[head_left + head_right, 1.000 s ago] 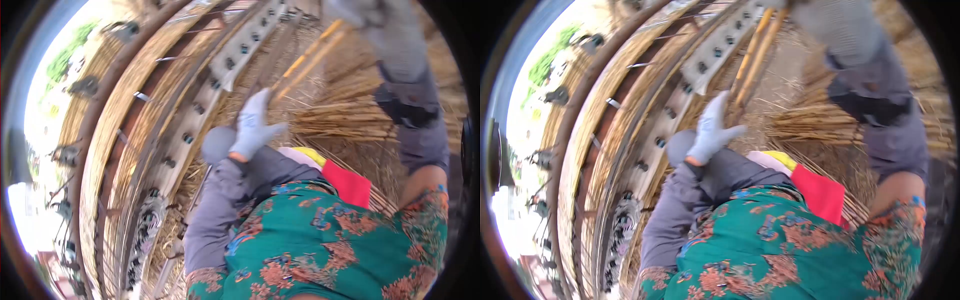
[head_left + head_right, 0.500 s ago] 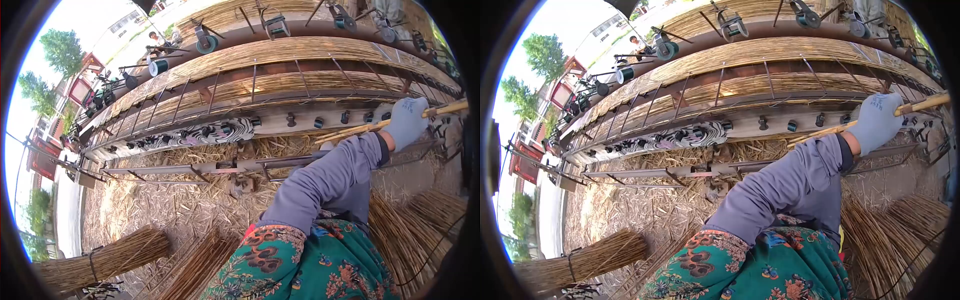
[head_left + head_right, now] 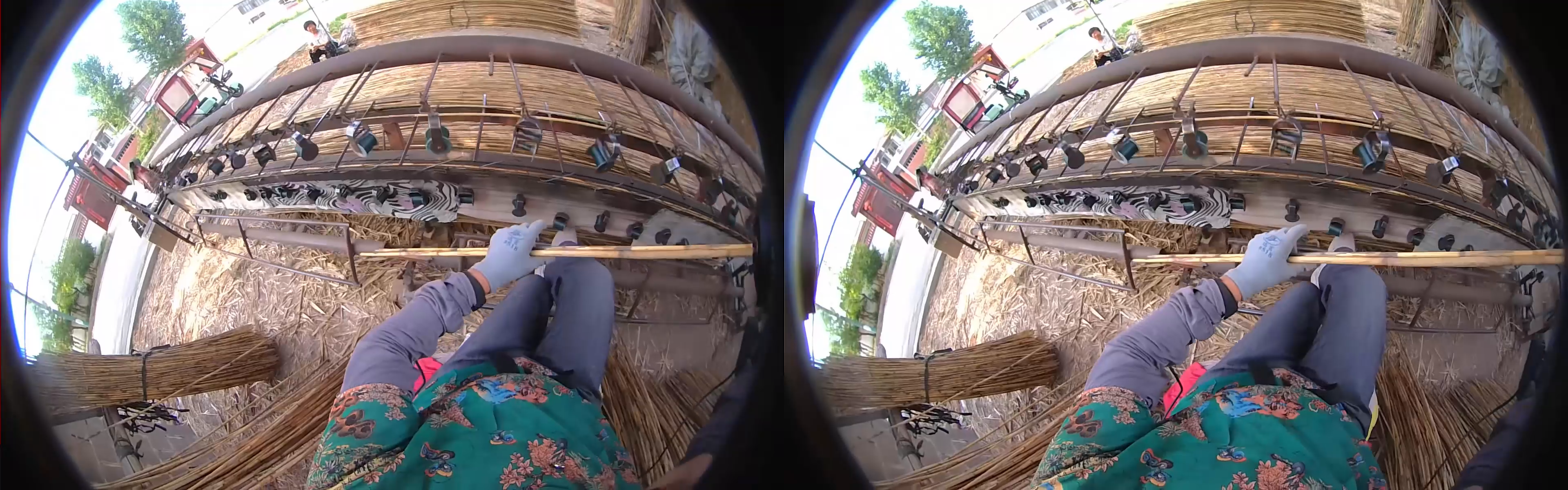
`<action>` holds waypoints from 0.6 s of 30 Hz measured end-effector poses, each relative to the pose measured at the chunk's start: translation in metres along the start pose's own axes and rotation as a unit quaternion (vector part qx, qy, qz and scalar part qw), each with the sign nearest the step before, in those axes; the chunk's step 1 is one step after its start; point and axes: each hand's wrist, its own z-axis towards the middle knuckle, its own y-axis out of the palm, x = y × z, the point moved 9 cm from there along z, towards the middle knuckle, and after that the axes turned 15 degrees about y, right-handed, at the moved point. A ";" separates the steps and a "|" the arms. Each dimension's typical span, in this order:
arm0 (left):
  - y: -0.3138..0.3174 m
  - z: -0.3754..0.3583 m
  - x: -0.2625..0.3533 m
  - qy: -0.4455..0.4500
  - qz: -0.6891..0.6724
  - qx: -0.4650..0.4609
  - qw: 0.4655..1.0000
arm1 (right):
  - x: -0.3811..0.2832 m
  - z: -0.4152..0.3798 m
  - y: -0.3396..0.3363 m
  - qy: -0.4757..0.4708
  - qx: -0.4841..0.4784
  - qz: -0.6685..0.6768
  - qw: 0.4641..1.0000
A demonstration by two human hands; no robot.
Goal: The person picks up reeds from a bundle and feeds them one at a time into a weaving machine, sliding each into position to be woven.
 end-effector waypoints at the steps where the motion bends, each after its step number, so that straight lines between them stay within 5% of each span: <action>1: -0.029 0.004 0.033 0.066 0.042 0.089 0.993 | 0.015 0.009 0.013 -0.049 -0.249 -0.037 0.967; 2: -0.057 0.004 0.068 0.130 0.084 0.178 0.972 | 0.039 0.019 0.013 -0.047 -0.251 -0.041 0.966; 5: -0.070 0.003 0.156 0.336 0.054 0.186 0.922 | 0.097 0.027 0.027 -0.048 -0.345 -0.003 0.937; 6: -0.050 0.007 0.158 0.308 0.008 0.120 0.944 | 0.116 0.037 0.021 -0.030 -0.329 0.027 0.943; 8: -0.002 0.017 0.127 0.063 -0.339 0.032 0.938 | 0.158 0.039 0.028 -0.037 -0.262 0.056 0.963; 9: 0.004 0.019 0.126 0.061 -0.343 0.032 0.937 | 0.183 0.035 0.043 -0.029 -0.291 0.053 0.955; 10: 0.022 0.019 0.113 -0.040 -0.580 0.048 0.812 | 0.209 0.029 0.058 -0.022 -0.322 0.051 0.945; 11: 0.040 0.016 0.107 -0.137 -0.770 0.060 0.621 | 0.239 0.026 0.059 -0.025 -0.217 0.060 0.974; 12: 0.044 0.017 0.102 -0.140 -0.772 0.061 0.617 | 0.264 0.021 0.054 -0.027 -0.108 0.068 0.991; 14: 0.039 0.009 0.068 -0.164 -0.839 0.279 0.438 | 0.298 0.016 0.065 0.068 -0.207 0.082 0.973; 16: 0.033 -0.006 0.026 -0.174 -0.836 0.333 0.399 | 0.271 0.036 0.039 0.057 -0.198 0.082 0.975; 18: 0.011 -0.036 -0.019 -0.131 -0.805 0.372 0.443 | 0.214 0.050 -0.013 -0.033 -0.254 0.008 0.967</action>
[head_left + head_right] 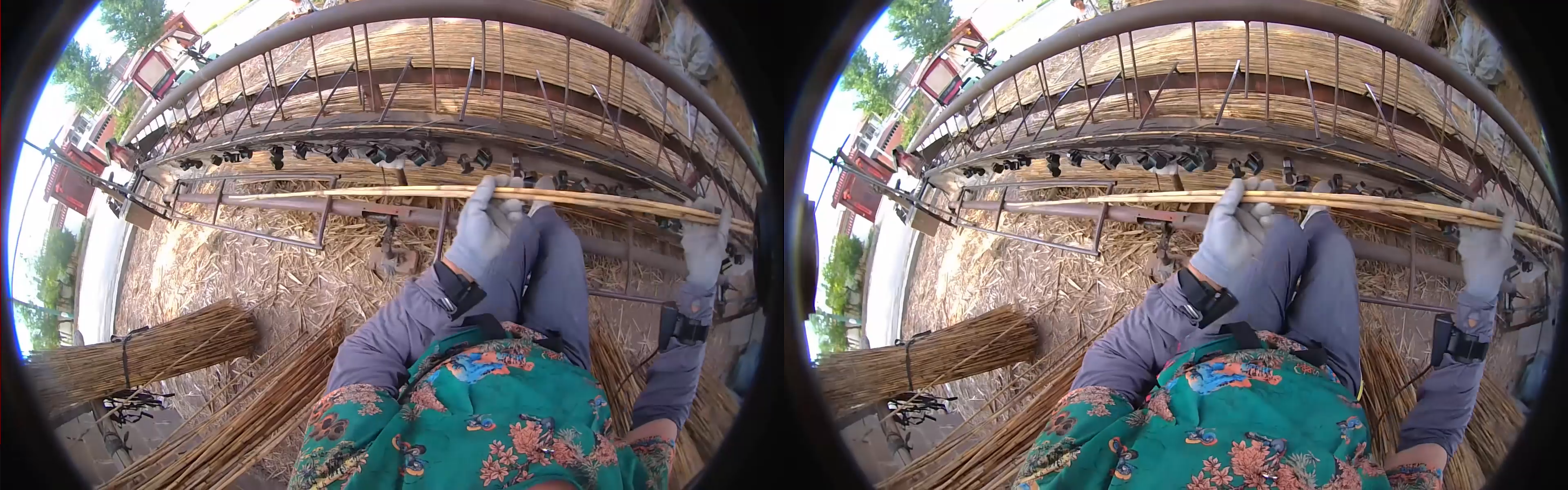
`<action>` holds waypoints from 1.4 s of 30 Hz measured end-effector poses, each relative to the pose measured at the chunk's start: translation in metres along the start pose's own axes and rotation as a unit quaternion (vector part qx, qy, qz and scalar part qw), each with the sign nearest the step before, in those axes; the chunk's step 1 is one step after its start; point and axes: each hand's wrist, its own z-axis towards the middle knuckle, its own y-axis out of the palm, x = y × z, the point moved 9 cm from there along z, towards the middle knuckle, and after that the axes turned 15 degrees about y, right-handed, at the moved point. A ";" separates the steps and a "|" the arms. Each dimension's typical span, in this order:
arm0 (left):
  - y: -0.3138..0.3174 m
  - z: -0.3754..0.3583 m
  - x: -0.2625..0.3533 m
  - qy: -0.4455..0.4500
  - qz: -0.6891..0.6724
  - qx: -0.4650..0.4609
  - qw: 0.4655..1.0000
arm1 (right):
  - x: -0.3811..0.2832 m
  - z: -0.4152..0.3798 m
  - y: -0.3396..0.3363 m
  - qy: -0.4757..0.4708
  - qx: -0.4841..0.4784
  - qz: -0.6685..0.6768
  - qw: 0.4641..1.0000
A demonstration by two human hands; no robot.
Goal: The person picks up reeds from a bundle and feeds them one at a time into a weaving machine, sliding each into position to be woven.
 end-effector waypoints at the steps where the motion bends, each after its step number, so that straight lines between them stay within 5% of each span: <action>1: -0.015 0.005 0.025 0.024 0.015 0.010 1.000 | -0.022 0.014 -0.056 0.065 -0.109 -0.014 0.992; 2: -0.030 0.007 0.049 0.047 0.030 0.021 0.998 | -0.047 -0.017 -0.085 -0.063 0.359 0.017 0.931; 3: -0.050 0.010 0.072 0.062 0.040 0.043 0.996 | -0.072 -0.012 -0.171 -0.050 0.116 -0.020 0.992; 6: -0.068 0.011 0.109 0.114 0.099 0.121 0.981 | -0.022 -0.031 -0.146 0.012 0.196 0.018 0.980; 8: -0.077 0.004 0.104 0.057 0.161 0.171 0.970 | 0.032 -0.042 -0.115 0.047 0.205 0.030 0.977; 11: -0.092 0.001 0.116 0.063 0.184 0.204 0.959 | 0.028 -0.033 -0.074 0.098 -0.150 -0.013 0.984; 13: -0.096 0.005 0.146 0.104 0.200 0.202 0.953 | -0.008 -0.030 -0.208 0.056 0.014 -0.011 0.998; 14: -0.096 0.007 0.165 0.125 0.198 0.177 0.956 | -0.026 -0.050 -0.300 0.010 0.249 0.007 0.968; 16: -0.101 0.009 0.216 0.173 0.228 0.181 0.941 | -0.036 -0.069 -0.309 0.013 0.358 0.036 0.933; 19: -0.100 0.011 0.292 0.207 0.262 0.184 0.924 | -0.014 -0.087 -0.194 0.019 0.477 0.058 0.877; 20: -0.096 0.012 0.319 0.226 0.280 0.191 0.913 | -0.009 -0.091 -0.216 0.021 0.471 0.062 0.880; 21: -0.095 0.013 0.345 0.245 0.303 0.197 0.900 | 0.002 -0.078 -0.214 0.083 0.244 0.002 0.966; 22: -0.095 0.015 0.369 0.263 0.325 0.202 0.886 | 0.019 -0.073 -0.192 0.136 0.002 -0.059 0.989; 24: -0.089 0.021 0.407 0.281 0.311 0.230 0.878 | 0.057 -0.080 -0.144 0.147 0.083 -0.110 0.980; 26: -0.091 0.036 0.441 0.316 0.311 0.210 0.871 | 0.111 -0.080 -0.054 0.286 -0.153 -0.015 0.946; 27: -0.082 0.037 0.447 0.328 0.336 0.225 0.854 | 0.127 -0.080 -0.023 0.284 -0.157 -0.016 0.946; 29: -0.073 0.043 0.460 0.344 0.358 0.237 0.835 | 0.153 -0.071 -0.003 0.268 0.032 0.025 0.963; 34: -0.087 0.058 0.484 0.337 0.416 0.258 0.804 | 0.168 -0.044 0.052 0.238 0.027 0.080 0.968; 36: -0.091 0.062 0.491 0.334 0.433 0.248 0.800 | 0.153 -0.028 0.053 0.201 -0.058 -0.025 0.978; 37: -0.095 0.062 0.496 0.340 0.436 0.250 0.795 | 0.137 -0.027 0.119 0.153 -0.032 -0.023 0.987; 40: -0.112 0.068 0.508 0.357 0.438 0.251 0.786 | 0.142 -0.018 0.152 0.184 -0.168 -0.010 0.968; 42: -0.119 0.069 0.518 0.381 0.445 0.277 0.762 | 0.152 -0.014 0.129 0.188 -0.142 -0.018 0.972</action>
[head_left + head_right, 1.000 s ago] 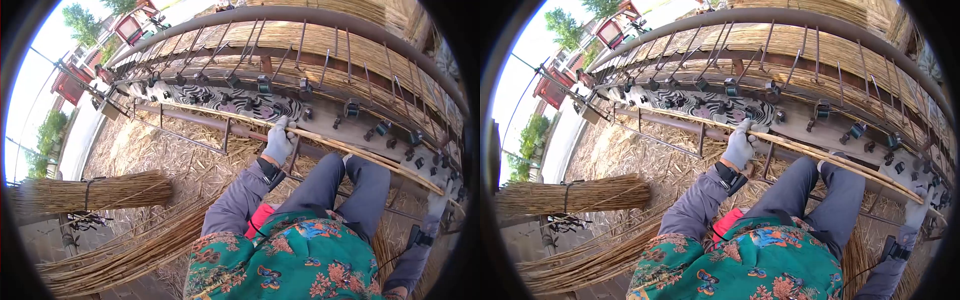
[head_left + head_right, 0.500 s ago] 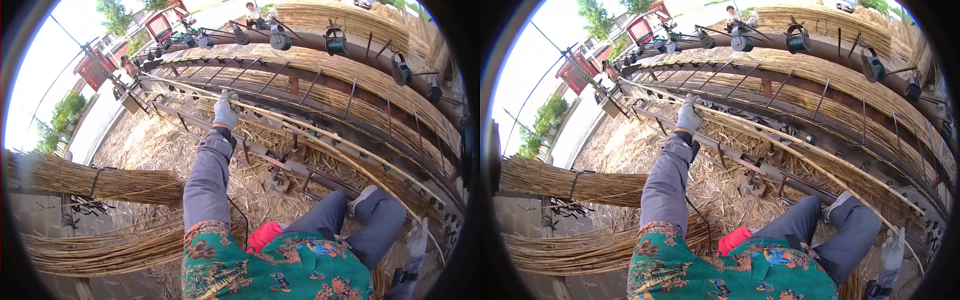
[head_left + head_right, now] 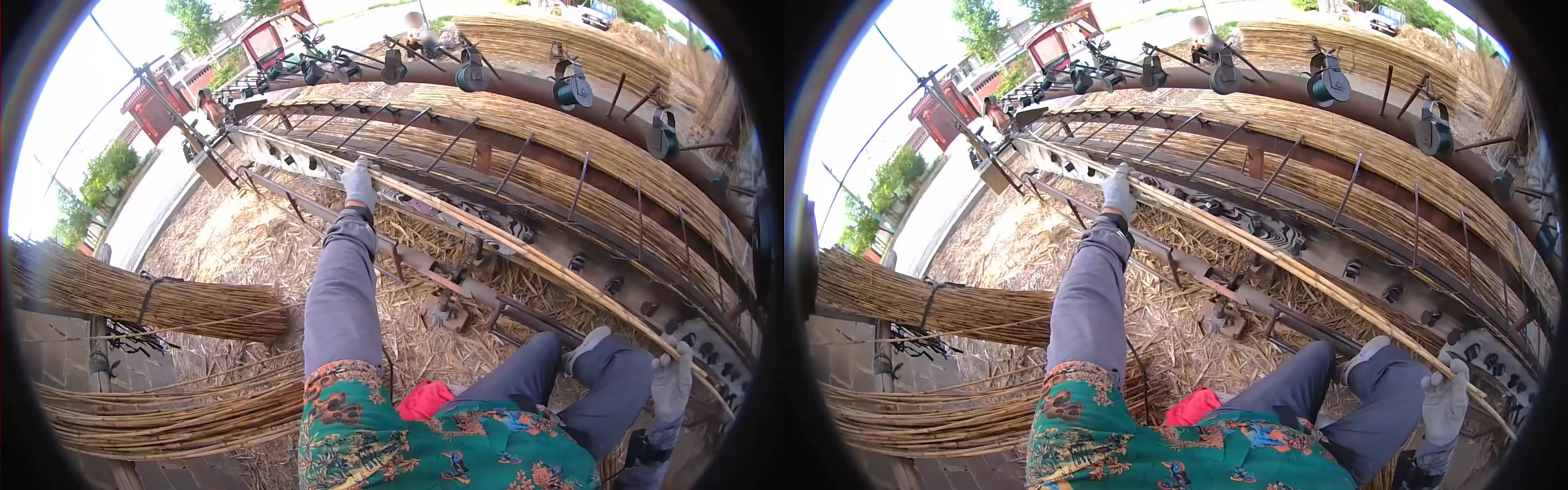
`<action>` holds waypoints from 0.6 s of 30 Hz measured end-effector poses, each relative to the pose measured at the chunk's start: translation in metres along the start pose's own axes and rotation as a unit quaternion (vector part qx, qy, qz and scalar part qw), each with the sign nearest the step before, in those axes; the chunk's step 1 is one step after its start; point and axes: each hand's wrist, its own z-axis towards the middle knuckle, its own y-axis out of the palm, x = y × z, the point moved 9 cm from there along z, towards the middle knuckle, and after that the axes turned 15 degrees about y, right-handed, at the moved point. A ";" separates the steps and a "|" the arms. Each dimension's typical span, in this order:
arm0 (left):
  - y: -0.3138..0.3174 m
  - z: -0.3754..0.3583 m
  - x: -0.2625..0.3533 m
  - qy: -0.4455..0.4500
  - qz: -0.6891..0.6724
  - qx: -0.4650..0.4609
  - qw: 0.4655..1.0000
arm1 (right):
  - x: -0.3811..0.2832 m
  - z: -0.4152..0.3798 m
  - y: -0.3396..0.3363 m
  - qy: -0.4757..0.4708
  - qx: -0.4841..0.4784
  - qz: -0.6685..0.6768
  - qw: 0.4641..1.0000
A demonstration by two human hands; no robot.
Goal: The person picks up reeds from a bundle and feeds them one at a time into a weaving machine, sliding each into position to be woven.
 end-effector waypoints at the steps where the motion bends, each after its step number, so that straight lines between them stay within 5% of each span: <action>1: 0.001 0.003 0.001 0.008 0.007 0.002 1.000 | 0.010 0.003 -0.015 0.007 0.035 0.018 0.999; 8: -0.003 0.035 0.015 0.038 0.072 -0.006 0.997 | 0.076 0.031 -0.020 0.013 0.116 0.089 0.989; 10: 0.009 0.032 0.022 0.051 0.052 0.036 0.997 | 0.091 0.057 0.010 0.027 0.091 0.108 0.990; 16: 0.079 -0.030 -0.001 0.035 0.028 -0.048 0.998 | 0.132 0.178 0.122 0.048 -0.059 0.136 0.988; 18: 0.103 -0.078 -0.025 -0.066 -0.006 -0.069 0.995 | 0.152 0.216 0.137 0.077 -0.093 0.152 0.981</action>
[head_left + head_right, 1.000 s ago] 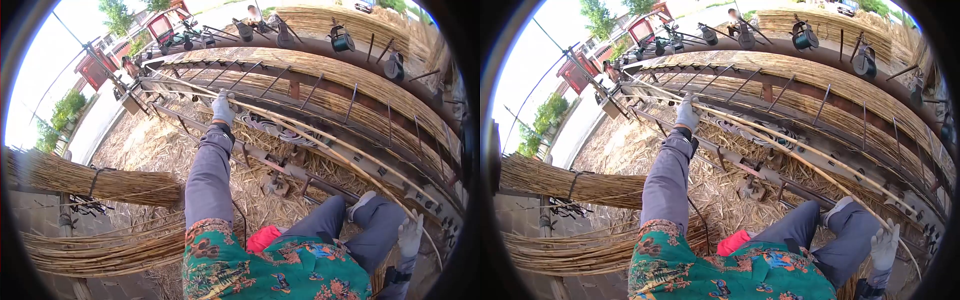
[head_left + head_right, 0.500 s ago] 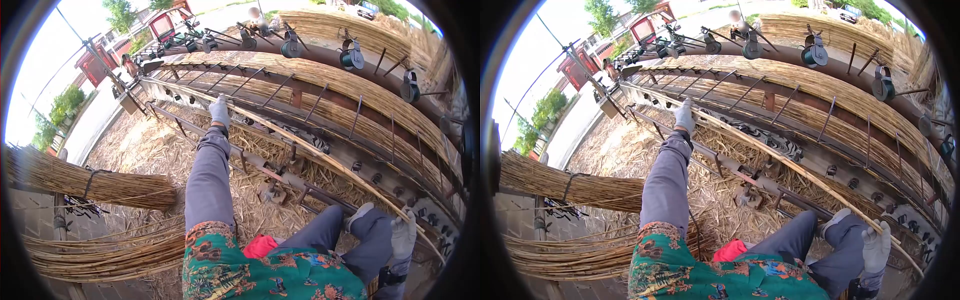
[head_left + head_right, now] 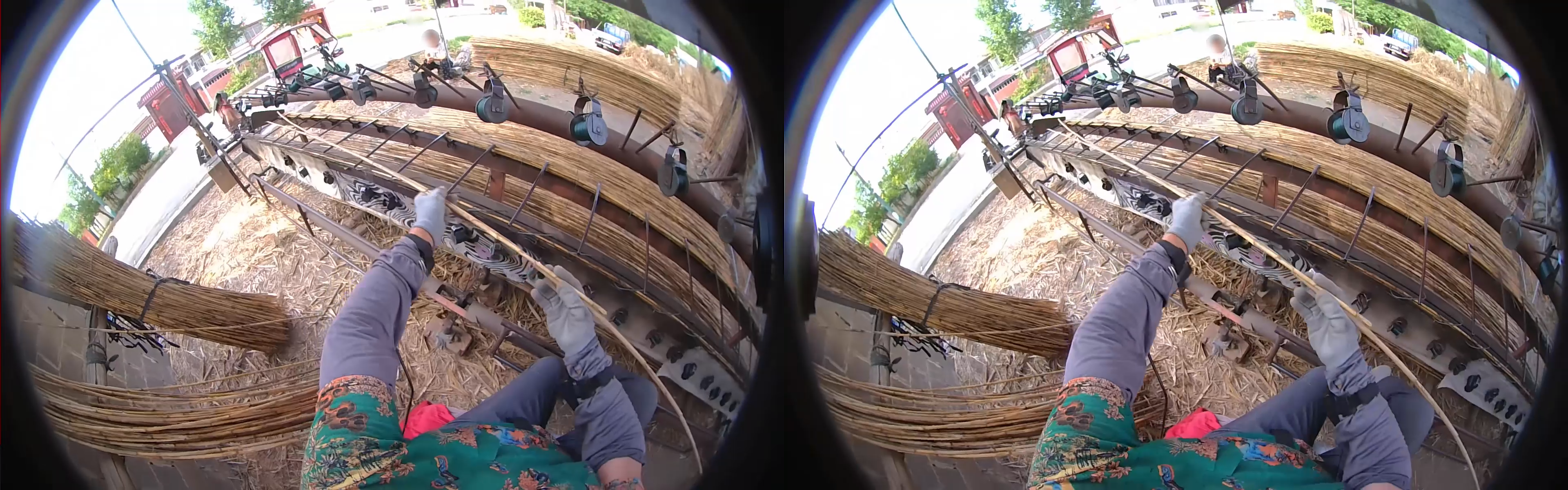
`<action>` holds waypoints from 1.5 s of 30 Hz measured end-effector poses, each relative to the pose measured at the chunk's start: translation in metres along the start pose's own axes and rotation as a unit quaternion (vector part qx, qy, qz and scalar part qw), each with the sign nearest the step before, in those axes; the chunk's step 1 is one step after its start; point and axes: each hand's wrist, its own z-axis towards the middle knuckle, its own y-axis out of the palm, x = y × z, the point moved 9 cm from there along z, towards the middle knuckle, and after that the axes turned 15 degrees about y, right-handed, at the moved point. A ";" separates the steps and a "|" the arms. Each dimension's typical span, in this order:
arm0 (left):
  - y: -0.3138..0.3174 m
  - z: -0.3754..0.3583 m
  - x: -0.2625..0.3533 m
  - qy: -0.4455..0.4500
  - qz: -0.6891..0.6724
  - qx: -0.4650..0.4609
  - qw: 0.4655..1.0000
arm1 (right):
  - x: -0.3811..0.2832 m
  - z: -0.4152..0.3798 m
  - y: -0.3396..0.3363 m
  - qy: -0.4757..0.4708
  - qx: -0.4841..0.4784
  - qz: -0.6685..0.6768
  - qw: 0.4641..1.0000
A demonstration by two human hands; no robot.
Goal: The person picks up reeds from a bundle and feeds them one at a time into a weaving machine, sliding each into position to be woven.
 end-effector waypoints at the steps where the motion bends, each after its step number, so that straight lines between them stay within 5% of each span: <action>1: 0.012 -0.016 -0.007 -0.012 -0.011 -0.015 1.000 | 0.008 0.013 0.003 0.036 -0.020 0.017 0.999; 8: 0.043 -0.010 -0.008 -0.046 -0.117 0.006 0.992 | -0.077 -0.028 -0.035 -0.006 0.049 -0.035 0.998; 16: 0.068 0.034 -0.051 -0.071 -0.217 -0.034 0.973 | -0.248 -0.206 -0.211 -0.148 0.194 -0.093 0.965; 19: 0.049 0.077 -0.038 -0.048 -0.188 -0.045 0.980 | -0.302 -0.279 -0.281 -0.188 0.293 -0.051 0.936; 20: 0.049 0.070 -0.025 -0.063 -0.165 -0.009 0.984 | -0.300 -0.289 -0.271 -0.228 0.427 0.057 0.873; 21: 0.048 0.095 -0.041 -0.061 -0.159 -0.048 0.984 | -0.300 -0.255 -0.222 -0.168 0.279 -0.057 0.944; 22: 0.043 0.120 -0.059 -0.047 -0.162 -0.022 0.985 | -0.300 -0.262 -0.220 -0.215 0.381 -0.006 0.899; 25: 0.061 0.153 -0.076 0.000 -0.081 -0.172 0.982 | -0.322 -0.226 -0.225 -0.193 0.294 -0.026 0.936; 28: 0.086 0.140 -0.086 -0.109 -0.139 -0.232 0.957 | -0.345 -0.194 -0.262 -0.221 0.288 -0.012 0.932; 30: 0.094 0.134 -0.090 -0.126 -0.098 -0.222 0.962 | -0.342 -0.190 -0.277 -0.207 0.413 -0.007 0.887; 32: 0.098 0.152 -0.108 -0.136 -0.061 -0.265 0.953 | -0.336 -0.188 -0.270 -0.209 0.410 -0.035 0.887; 38: 0.196 -0.022 -0.161 -0.148 0.068 -0.333 0.929 | -0.287 -0.274 -0.216 -0.255 0.205 -0.036 0.944; 40: 0.227 -0.115 -0.181 -0.164 0.113 -0.390 0.899 | -0.242 -0.355 -0.224 -0.216 0.394 -0.015 0.893; 42: 0.237 -0.185 -0.200 -0.179 0.145 -0.445 0.865 | -0.168 -0.471 -0.251 -0.214 0.578 0.011 0.787; 43: 0.238 -0.218 -0.207 -0.186 0.156 -0.468 0.850 | -0.150 -0.499 -0.233 -0.236 0.585 0.003 0.776; 45: 0.245 -0.279 -0.219 -0.198 0.173 -0.516 0.815 | -0.042 -0.652 -0.250 -0.244 0.713 0.143 0.642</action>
